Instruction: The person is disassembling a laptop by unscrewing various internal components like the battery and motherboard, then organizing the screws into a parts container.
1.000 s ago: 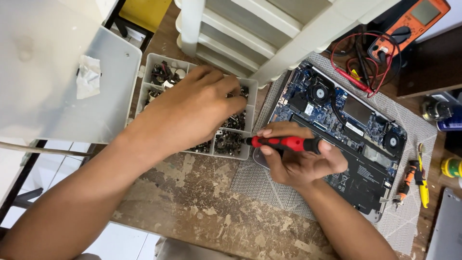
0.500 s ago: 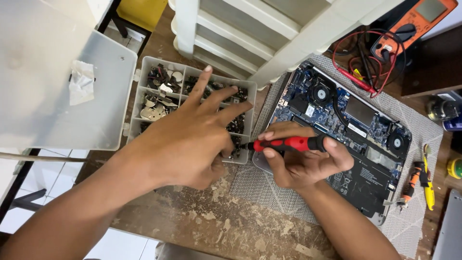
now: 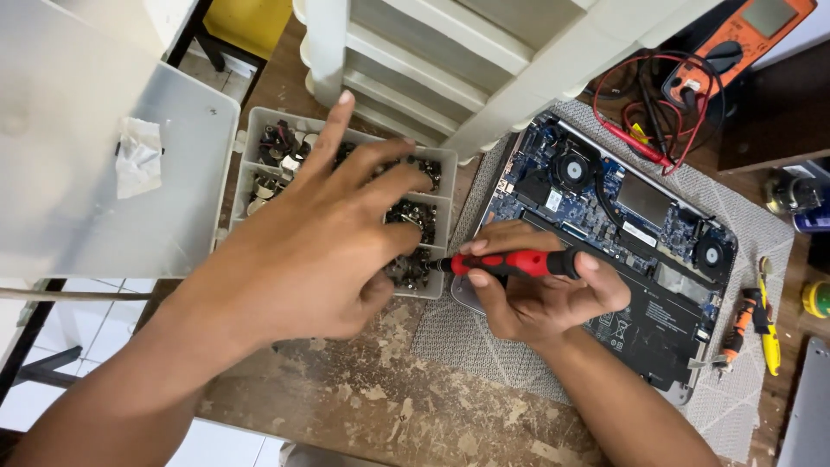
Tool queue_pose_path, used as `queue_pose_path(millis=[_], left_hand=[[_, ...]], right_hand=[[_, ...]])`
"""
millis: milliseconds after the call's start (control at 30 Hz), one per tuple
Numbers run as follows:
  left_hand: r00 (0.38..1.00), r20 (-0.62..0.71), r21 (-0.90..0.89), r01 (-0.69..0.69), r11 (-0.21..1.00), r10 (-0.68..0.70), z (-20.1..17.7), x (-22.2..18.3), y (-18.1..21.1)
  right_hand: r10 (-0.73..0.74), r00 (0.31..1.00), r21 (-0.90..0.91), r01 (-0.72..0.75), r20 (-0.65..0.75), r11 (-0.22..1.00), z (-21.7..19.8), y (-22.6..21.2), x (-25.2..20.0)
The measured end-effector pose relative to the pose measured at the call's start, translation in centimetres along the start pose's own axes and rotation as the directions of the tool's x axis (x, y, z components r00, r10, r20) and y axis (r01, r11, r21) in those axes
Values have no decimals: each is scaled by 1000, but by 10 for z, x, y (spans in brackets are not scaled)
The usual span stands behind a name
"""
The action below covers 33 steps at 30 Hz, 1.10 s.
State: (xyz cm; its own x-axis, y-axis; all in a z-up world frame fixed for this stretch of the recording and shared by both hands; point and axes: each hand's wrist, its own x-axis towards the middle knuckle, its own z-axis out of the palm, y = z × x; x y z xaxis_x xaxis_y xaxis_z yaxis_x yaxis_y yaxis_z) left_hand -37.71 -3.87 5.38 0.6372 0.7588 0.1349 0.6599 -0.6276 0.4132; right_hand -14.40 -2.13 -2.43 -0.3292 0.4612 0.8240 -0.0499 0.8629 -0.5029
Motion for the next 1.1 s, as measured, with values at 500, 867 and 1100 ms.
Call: queue_pose_path(millis=[500, 867, 1100], left_hand=[[974, -208, 142, -63, 988, 92, 9, -3, -6], [971, -216, 91, -81, 993, 99, 13, 0, -4], [962, -239, -132, -168, 977, 133, 11, 4, 4]], right_hand=[[-28, 997, 44, 24, 75, 999, 0, -2, 3], [15, 998, 105, -21, 55, 994, -8, 9, -6], [532, 814, 409, -414, -234, 813, -20, 19, -22]])
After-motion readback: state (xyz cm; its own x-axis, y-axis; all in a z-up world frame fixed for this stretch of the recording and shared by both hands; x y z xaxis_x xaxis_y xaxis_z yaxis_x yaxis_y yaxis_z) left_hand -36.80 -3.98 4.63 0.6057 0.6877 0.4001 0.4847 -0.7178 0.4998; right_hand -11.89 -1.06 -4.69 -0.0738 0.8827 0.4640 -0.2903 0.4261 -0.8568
